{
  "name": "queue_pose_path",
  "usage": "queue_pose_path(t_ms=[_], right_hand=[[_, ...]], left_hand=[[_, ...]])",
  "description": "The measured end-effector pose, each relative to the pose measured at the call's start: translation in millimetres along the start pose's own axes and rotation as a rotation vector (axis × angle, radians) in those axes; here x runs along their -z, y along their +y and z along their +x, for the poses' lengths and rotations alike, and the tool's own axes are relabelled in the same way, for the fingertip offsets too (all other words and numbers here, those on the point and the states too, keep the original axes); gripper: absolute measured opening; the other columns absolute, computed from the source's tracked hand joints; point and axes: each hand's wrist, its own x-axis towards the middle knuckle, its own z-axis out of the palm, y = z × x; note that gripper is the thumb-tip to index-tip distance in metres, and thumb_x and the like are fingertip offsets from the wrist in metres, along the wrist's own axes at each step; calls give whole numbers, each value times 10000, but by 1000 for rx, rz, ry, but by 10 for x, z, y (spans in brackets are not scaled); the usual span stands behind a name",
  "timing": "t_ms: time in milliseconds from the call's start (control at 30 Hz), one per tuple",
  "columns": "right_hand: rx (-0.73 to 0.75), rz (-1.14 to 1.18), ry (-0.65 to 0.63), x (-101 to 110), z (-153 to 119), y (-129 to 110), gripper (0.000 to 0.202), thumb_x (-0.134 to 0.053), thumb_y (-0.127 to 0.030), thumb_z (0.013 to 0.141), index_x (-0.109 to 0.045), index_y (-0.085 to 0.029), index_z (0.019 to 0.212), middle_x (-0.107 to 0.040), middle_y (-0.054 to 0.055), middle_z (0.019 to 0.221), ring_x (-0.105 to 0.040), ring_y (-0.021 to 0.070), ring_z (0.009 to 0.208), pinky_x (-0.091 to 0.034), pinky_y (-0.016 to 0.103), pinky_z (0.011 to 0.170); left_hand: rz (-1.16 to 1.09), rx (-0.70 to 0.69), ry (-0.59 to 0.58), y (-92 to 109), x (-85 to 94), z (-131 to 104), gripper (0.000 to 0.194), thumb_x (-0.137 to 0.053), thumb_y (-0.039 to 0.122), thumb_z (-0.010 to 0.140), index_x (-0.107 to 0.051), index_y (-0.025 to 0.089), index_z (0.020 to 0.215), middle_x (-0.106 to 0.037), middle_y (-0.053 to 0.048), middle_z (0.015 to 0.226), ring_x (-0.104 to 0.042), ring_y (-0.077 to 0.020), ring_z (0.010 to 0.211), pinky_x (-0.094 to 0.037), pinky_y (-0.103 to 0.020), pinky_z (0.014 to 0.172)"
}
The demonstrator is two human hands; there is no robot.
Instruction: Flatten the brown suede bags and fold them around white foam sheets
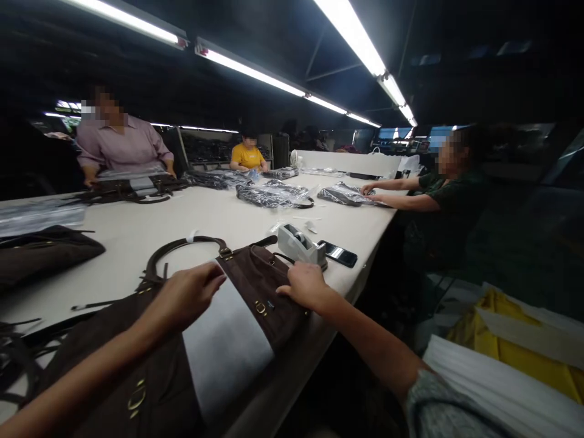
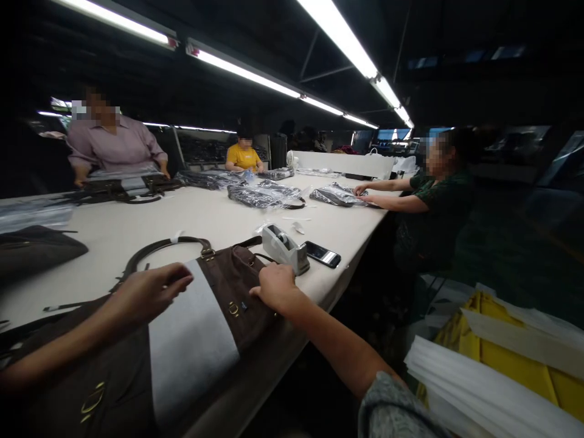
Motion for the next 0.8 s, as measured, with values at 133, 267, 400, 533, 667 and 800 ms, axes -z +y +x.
queue_pose_path(t_ms=[133,267,400,533,667,800], right_hand=[[73,101,0,-102,38,-37,235,-658,-308,864,-741,-122,980,-729,185,1010,-686,317,995,-516,377,820],[66,436,107,-203,-2,64,236,-626,-375,876,-725,-167,930,-736,107,912,-685,251,906,-498,327,787],[96,1010,-145,-415,124,256,395,-603,-515,889,-681,-150,759,-655,34,699,-620,158,663,-456,246,599],[-80,1396,-268,-633,522,446,336,-506,-367,978,-626,-125,779,-615,17,684,-581,97,551,-468,207,531],[-170,1331,-416,-778,874,425,310,-592,-242,931,-541,-141,643,-475,-47,509,-444,57,422,-376,168,435],[-229,1538,-694,-835,1010,305,293,-567,-294,966,-564,-144,714,-547,-27,549,-492,77,435,-430,180,457]], left_hand=[[-57,294,-210,366,-665,703,458,-520,539,822,-529,196,518,-617,-94,529,-584,-218,479,-446,-311,531],[-177,362,-267,332,-1003,944,495,-561,590,787,-525,168,531,-588,-71,529,-526,-157,440,-402,-261,457],[-266,433,-229,288,-952,925,290,-669,377,656,-461,194,568,-445,29,409,-407,-105,378,-308,-214,411],[-268,492,-120,271,-817,874,237,-661,283,568,-440,213,619,-392,71,382,-353,-92,359,-236,-197,389],[-222,528,-58,258,-714,894,217,-656,264,540,-465,207,627,-395,73,405,-350,-89,375,-242,-199,389],[-129,519,-11,272,-607,935,203,-659,244,517,-480,199,602,-416,64,420,-349,-82,401,-243,-196,398]])
